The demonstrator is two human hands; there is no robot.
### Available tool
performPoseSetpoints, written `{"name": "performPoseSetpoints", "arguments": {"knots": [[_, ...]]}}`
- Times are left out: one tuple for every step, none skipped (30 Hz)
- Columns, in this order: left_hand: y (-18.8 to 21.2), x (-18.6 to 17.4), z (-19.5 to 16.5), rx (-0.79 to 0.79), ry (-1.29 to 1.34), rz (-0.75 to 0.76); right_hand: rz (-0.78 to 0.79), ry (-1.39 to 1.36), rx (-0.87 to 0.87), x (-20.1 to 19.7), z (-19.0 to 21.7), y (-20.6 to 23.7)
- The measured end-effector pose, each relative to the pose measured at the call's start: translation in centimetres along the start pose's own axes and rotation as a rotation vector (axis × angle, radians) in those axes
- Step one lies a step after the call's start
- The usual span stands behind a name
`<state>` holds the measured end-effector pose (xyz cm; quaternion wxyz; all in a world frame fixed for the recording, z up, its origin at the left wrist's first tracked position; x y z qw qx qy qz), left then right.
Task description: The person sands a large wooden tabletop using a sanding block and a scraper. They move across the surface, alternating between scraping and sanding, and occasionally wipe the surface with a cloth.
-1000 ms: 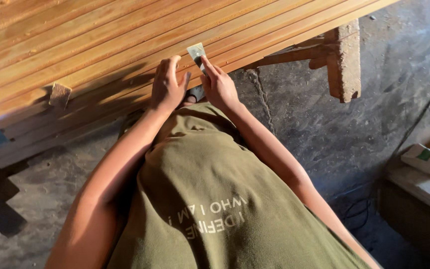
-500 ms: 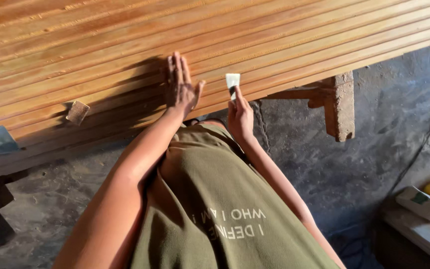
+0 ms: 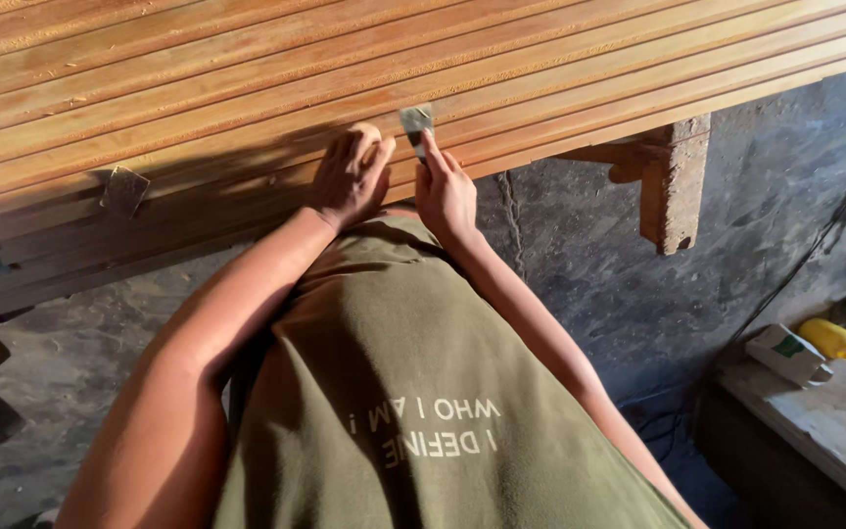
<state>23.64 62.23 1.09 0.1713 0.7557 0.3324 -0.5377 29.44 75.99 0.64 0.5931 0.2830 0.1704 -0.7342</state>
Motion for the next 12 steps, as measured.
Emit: {"name": "performPoseSetpoints", "arguments": {"knots": [[0.3,-0.4,0.2,-0.007,-0.034,-0.03,0.017,0.018,0.005,0.6,0.4,-0.5],[0.3,-0.9,0.4,-0.014,-0.068,-0.063,0.033,0.038,0.006,1.0,0.8,-1.1],[0.1,-0.4,0.3,0.0,-0.051,0.008,0.051,0.059,0.005,1.4,1.3,-1.6],[0.1,0.2,0.3,0.012,-0.032,0.081,0.061,0.063,0.029,1.7,1.5,-1.8],[0.2,0.8,0.2,0.022,-0.012,0.151,0.073,0.069,0.052,1.9,1.6,-2.0],[0.1,0.9,0.2,0.034,-0.002,0.164,0.081,0.073,0.068,2.1,1.7,-2.3],[0.0,1.0,0.3,0.048,0.004,0.175,0.085,0.083,0.072,2.2,1.7,-2.6],[-0.1,1.0,0.3,0.062,0.01,0.189,0.09,0.091,0.079,2.1,1.8,-2.6],[0.0,1.0,0.4,0.065,0.026,0.193,0.094,0.098,0.088,2.2,1.8,-2.5],[0.0,1.1,0.5,0.069,0.041,0.196,0.099,0.113,0.096,2.3,1.8,-2.5],[-0.1,1.2,0.5,0.076,0.056,0.2,0.102,0.127,0.106,2.4,1.7,-2.5],[-0.1,1.3,0.6,0.077,0.051,0.199,0.106,0.143,0.119,2.5,1.4,-2.4]]}}
Point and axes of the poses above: each hand's wrist, its own y-axis away from the middle knuckle, its own x-axis out of the palm, z = x × y, the point moved 8 cm from there along -y, towards the middle knuckle, and after that the axes turned 12 degrees about -y, right-handed, at the moved point
